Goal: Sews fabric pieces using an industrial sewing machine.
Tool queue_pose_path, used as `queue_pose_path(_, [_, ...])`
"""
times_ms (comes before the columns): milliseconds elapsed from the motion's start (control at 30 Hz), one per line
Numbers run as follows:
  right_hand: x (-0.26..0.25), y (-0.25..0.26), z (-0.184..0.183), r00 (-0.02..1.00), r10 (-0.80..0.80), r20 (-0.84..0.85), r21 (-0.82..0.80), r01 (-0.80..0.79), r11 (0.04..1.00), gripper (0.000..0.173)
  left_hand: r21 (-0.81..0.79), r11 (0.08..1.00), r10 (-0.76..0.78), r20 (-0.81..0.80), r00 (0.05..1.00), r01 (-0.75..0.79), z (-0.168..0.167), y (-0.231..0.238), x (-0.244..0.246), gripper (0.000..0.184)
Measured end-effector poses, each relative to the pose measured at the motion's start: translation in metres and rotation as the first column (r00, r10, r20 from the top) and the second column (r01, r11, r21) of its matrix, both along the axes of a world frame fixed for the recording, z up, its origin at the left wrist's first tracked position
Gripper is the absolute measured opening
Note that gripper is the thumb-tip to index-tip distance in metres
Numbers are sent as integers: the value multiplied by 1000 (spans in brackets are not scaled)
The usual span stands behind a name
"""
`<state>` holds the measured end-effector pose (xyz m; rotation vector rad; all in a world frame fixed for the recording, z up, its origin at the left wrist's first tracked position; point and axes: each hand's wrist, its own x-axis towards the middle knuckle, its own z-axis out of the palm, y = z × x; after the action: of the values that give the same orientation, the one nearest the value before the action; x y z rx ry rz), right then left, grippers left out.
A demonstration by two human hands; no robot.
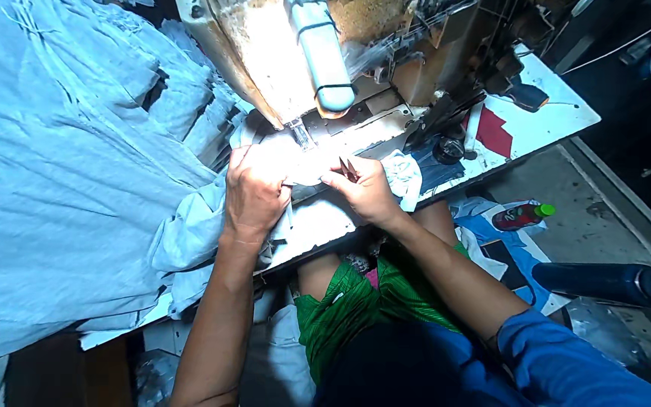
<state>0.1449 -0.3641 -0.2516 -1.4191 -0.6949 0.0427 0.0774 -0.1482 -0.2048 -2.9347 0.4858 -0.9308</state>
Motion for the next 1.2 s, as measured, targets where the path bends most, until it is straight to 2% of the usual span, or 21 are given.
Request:
queue_pose_path(100, [2, 5, -1, 999, -22, 42, 8, 22, 1000, 8, -100, 995, 20, 1, 1000, -20, -1, -11, 0, 21])
queue_pose_path(200, [9, 13, -3, 994, -39, 104, 23, 37, 999, 14, -236, 970, -77, -93, 993, 53, 5, -21, -5, 24])
queue_pose_path(233, [15, 18, -4, 992, -44, 118, 42, 39, 998, 14, -246, 966, -115, -126, 985, 81, 7, -22, -8, 23])
queue_pose_path(300, [24, 25, -9, 990, -32, 135, 84, 21, 996, 13, -191, 979, -113, -192, 975, 76, 15, -17, -19, 34])
queue_pose_path(400, [26, 27, -9, 983, -49, 175, 54, 40, 998, 12, -36, 996, 65, -270, 961, -78, 32, 17, -37, 52])
queue_pose_path(500, [27, 28, -7, 974, -47, 220, 12, 46, 999, 13, -11, 970, 229, -277, 933, -241, 51, 53, -58, 51])
queue_pose_path(567, [30, 28, -3, 960, -46, 276, -43, 60, 997, 14, -144, 971, 161, -194, 968, -191, 61, 46, -68, 43])
queue_pose_path(633, [29, 19, 7, 938, 12, 346, -138, 38, 990, 16, -326, 945, -26, -96, 995, -7, 63, 15, -76, 34])
queue_pose_path(700, [21, 0, 25, 915, 168, 366, -281, -64, 958, 15, -440, 886, -176, -23, 984, 148, 51, -17, -81, 26])
queue_pose_path(767, [6, -22, 36, 866, 337, 369, -361, -200, 911, 13, -509, 828, -262, 19, 965, 235, 26, -39, -81, 21])
queue_pose_path(867, [-15, -46, 22, 835, 394, 385, -361, -257, 897, 12, -585, 753, -305, 94, 948, 300, -24, -59, -73, 21])
queue_pose_path(967, [-34, -59, -3, 871, 309, 381, -343, -177, 922, 15, -442, 872, -129, 209, 969, 211, -74, -72, -58, 37])
queue_pose_path(1067, [-43, -60, -16, 912, 210, 352, -266, -117, 957, 14, -307, 950, 32, 276, 961, 57, -98, -66, -40, 46])
queue_pose_path(1200, [-48, -63, -17, 955, 171, 241, -158, -135, 978, 12, -264, 964, 96, 254, 962, -27, -82, -49, -44, 19])
